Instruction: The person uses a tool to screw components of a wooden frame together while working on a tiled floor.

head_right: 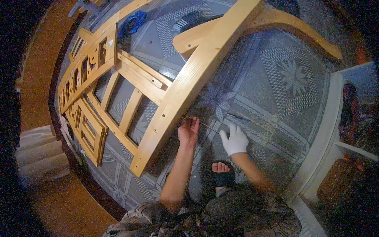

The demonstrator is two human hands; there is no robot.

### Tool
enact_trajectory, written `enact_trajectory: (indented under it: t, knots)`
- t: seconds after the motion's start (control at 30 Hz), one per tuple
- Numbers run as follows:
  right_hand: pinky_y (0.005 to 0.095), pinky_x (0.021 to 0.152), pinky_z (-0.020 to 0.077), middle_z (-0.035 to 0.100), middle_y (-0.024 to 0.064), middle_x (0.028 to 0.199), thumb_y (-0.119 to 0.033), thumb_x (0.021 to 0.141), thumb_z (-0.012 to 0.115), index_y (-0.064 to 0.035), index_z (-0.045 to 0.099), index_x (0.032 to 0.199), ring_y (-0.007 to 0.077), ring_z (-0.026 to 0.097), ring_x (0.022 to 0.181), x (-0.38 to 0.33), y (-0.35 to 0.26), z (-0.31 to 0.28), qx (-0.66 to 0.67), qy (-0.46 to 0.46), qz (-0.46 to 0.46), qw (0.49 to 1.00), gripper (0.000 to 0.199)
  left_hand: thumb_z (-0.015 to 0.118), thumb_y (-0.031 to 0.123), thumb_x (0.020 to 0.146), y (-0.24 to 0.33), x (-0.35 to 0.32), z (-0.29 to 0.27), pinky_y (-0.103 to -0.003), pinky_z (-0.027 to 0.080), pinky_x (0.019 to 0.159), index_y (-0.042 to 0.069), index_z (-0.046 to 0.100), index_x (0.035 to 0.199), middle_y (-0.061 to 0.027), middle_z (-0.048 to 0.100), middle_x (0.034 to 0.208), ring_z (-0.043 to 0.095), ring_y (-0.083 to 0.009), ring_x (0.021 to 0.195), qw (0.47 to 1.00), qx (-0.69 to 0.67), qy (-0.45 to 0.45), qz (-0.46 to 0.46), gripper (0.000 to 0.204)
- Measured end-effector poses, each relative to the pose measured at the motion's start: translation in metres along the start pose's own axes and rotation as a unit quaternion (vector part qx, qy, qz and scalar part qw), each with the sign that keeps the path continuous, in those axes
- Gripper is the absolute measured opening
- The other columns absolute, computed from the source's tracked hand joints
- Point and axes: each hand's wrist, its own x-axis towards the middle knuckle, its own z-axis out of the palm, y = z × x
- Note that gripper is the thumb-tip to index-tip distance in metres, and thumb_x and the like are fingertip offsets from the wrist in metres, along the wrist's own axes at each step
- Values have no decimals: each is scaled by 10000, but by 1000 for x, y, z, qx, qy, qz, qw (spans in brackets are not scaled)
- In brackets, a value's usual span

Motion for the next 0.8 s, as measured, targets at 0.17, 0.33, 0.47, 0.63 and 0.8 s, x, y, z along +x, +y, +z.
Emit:
enact_trajectory:
  t: [0.17, 0.33, 0.47, 0.63, 0.8]
  knots:
    - [374, 662, 408, 536, 110, 790, -302, 743, 471, -124, 564, 774, 307, 524, 750, 41, -25, 11, 225, -55, -90, 969, 203, 371, 170, 855, -1, 0, -4, -357, 432, 797, 4, 480, 931, -99, 525, 839, 513, -220, 786, 995, -22, -76, -64, 212]
    - [378, 673, 414, 548, 128, 818, -283, 733, 479, -98, 564, 787, 322, 522, 769, 60, -63, 42, 229, -119, -134, 957, 211, 536, 135, 779, -7, -7, 4, -346, 425, 747, 55, 511, 895, -29, 530, 824, 508, -161, 784, 997, 51, 35, 51, 143]
    - [379, 677, 416, 549, 130, 815, -265, 728, 488, -84, 563, 788, 321, 523, 768, 55, -78, 48, 255, -119, -142, 949, 204, 560, 85, 758, -10, 2, 10, -275, 422, 643, 58, 511, 930, -15, 530, 809, 500, -119, 741, 975, 120, 82, 167, 182]
    - [361, 678, 419, 556, 130, 806, -238, 729, 495, -71, 565, 780, 304, 532, 767, 40, -79, 51, 319, -109, -106, 936, 189, 422, 222, 831, 13, 22, -30, -286, 424, 645, 71, 493, 929, -48, 517, 831, 501, -186, 741, 987, 115, -100, 50, 193]
    - [333, 683, 418, 568, 122, 793, -235, 737, 494, -55, 568, 772, 285, 540, 761, 47, -45, 51, 359, -115, -92, 922, 197, 437, 216, 822, -2, -1, 14, -303, 425, 648, 93, 472, 932, -58, 502, 783, 500, -190, 735, 997, 45, -55, -4, 168]
